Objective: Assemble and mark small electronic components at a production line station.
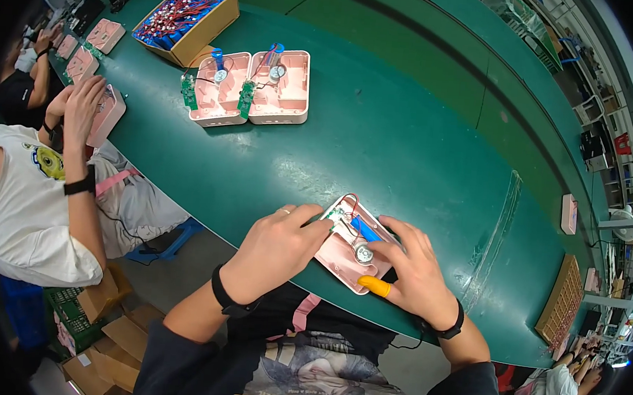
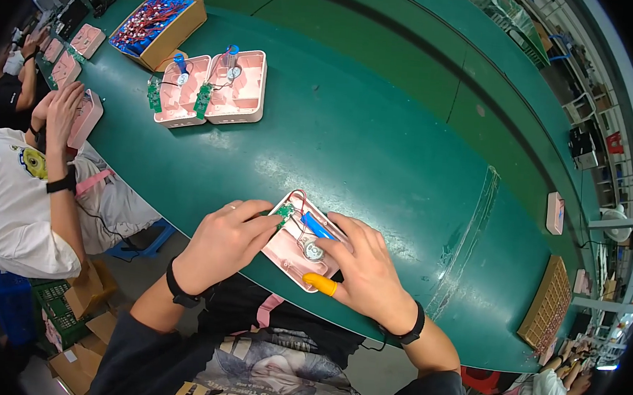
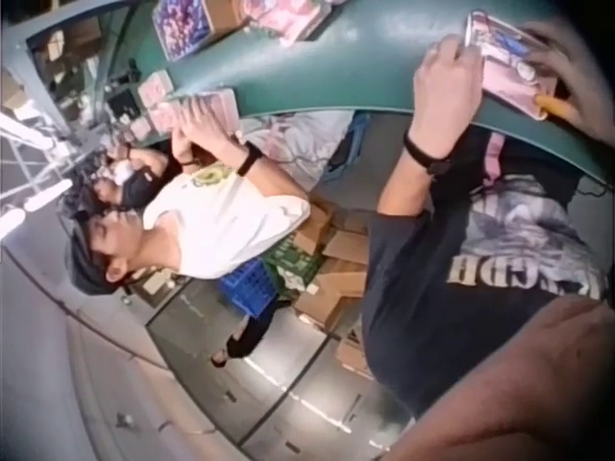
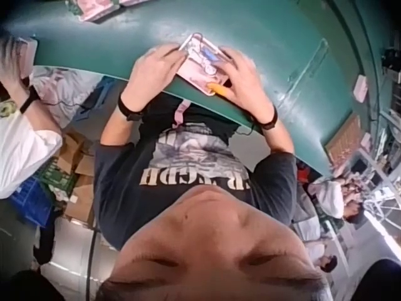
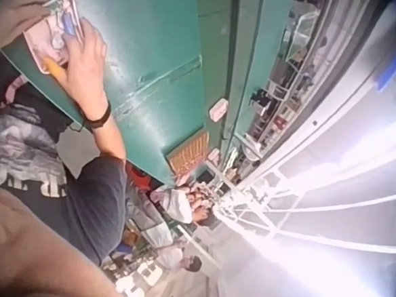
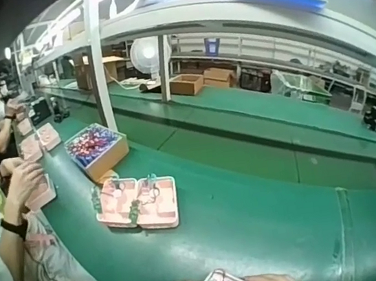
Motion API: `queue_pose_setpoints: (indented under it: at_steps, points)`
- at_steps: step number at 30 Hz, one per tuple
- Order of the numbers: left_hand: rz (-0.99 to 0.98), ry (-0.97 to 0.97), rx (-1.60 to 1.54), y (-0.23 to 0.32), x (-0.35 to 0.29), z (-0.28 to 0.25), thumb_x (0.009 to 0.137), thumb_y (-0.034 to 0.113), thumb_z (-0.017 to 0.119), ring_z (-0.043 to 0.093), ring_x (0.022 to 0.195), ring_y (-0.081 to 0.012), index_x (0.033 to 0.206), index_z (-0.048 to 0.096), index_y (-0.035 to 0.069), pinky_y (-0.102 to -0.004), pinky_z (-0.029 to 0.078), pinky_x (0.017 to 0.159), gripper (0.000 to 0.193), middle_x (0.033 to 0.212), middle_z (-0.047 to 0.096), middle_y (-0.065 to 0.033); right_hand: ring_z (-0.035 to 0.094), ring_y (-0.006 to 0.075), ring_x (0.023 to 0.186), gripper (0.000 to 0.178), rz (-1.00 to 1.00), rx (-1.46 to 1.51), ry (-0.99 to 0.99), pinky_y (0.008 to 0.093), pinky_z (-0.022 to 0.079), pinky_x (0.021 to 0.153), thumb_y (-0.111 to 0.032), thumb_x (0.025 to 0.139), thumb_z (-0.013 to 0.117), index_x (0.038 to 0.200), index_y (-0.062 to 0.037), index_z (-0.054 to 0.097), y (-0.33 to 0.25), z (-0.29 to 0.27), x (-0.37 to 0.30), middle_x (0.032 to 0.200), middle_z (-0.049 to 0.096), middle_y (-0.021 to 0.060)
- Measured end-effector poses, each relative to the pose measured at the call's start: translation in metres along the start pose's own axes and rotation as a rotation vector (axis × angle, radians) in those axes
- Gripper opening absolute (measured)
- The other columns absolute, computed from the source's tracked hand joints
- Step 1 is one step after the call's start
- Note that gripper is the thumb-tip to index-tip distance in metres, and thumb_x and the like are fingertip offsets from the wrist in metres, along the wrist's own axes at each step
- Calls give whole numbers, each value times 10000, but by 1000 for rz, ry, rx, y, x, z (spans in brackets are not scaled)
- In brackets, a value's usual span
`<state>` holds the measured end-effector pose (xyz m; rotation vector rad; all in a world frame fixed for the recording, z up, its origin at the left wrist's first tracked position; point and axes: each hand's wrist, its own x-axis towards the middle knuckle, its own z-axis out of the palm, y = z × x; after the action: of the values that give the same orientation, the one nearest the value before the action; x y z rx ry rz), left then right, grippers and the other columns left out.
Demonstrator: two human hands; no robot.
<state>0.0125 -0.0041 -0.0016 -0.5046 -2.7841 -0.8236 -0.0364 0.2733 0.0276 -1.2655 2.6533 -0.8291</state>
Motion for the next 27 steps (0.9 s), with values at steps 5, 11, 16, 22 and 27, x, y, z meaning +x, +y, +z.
queue_pose_setpoints:
  at_steps: [5,11,16,22,27]
  points:
    - [-51,37,-73,9,-12,-4,942,242,804,730,938,-312,1138,784,47,-405,632,804,276,1195,709,-118,593,429,1335,585,50,41,-34,525,493,1095,-317,821,915,1312,-84,698,5,0,-12,1531,569,193]
    - [-73,21,12,15,-16,2,911,293,846,726,961,-291,1128,793,46,-392,632,791,334,1170,718,-118,590,437,1340,598,59,55,-29,517,498,1097,-294,842,906,1347,-77,672,9,4,-19,1547,561,196]
    - [-148,115,-66,19,-15,10,874,199,865,722,874,-303,1063,808,40,-399,613,745,254,1046,730,-112,601,409,1335,682,142,135,-12,480,521,1076,-266,884,886,1467,-71,591,13,3,-29,1552,561,194]
    - [-224,109,-18,24,-8,18,896,180,830,706,811,-270,909,776,56,-391,616,674,136,886,667,-85,619,361,1328,757,318,275,-88,431,535,1072,-212,917,859,1571,-68,508,12,-6,-37,1549,564,195]
    - [-186,156,-46,18,-9,19,885,108,831,696,772,-276,921,784,45,-400,586,657,87,876,675,-82,637,330,1322,724,343,329,-90,405,522,1107,-143,965,803,1612,-55,490,15,-8,-32,1524,598,188]
